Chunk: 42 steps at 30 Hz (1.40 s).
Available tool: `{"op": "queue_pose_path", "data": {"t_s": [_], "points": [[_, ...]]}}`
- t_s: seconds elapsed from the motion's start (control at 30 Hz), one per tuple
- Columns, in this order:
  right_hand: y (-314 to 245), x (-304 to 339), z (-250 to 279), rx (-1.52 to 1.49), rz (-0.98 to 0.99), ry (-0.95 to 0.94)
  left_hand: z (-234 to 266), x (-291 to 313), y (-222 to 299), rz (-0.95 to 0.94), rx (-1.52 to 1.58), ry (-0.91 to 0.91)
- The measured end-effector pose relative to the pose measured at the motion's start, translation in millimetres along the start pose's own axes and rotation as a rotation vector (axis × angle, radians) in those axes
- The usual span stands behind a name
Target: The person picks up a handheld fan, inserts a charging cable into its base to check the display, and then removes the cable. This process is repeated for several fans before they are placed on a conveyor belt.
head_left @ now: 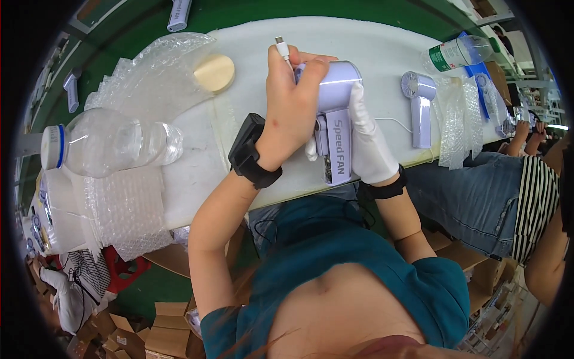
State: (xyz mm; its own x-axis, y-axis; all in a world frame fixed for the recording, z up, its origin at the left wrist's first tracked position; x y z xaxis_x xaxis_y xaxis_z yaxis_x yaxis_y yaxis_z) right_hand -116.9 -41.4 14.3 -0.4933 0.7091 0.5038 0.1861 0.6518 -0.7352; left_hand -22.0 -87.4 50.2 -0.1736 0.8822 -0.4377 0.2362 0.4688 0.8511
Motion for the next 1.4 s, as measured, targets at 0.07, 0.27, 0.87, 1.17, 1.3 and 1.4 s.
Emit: {"op": "queue_pose_path", "data": {"t_s": [0.07, 0.27, 0.87, 1.17, 1.3, 1.4], "points": [[2.1, -0.3, -10.9, -0.047, -0.034, -0.179, 4.2, 2.3, -13.7, 0.202, 0.160, 0.079], [-0.3, 15.8, -26.6, 0.023, -0.068, -0.291, 13.3, 12.1, -44.8, 0.497, 0.254, 0.130], [7.4, 27.4, -21.0, -0.216, -0.209, -0.274, -0.4, 5.7, -25.2, 0.321, 0.110, -0.031], [4.8, 25.7, -17.3, -0.221, -0.190, -0.244, -17.5, -2.4, 2.5, 0.034, 0.003, -0.139], [3.5, 27.1, -18.0, -0.111, -0.193, -0.236, -15.9, -2.4, 9.7, -0.042, -0.036, -0.134], [1.2, 28.1, -22.3, -0.059, -0.170, -0.219, -13.4, -2.4, 11.7, -0.077, -0.009, -0.131]]}}
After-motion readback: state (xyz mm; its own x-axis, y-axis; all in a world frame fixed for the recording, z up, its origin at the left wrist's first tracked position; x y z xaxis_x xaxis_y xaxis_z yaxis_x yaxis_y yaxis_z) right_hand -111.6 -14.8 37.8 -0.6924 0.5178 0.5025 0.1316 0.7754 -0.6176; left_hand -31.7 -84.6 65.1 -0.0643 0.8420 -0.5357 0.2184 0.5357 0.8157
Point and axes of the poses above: each hand's wrist, its own x-axis away from the middle knuckle, its own z-axis out of the back of the hand, y = z × x, the point moved 9 cm from there along -x, towards the middle knuckle, and after that the axes turned 13 degrees about -z, right-handed, at the moved point
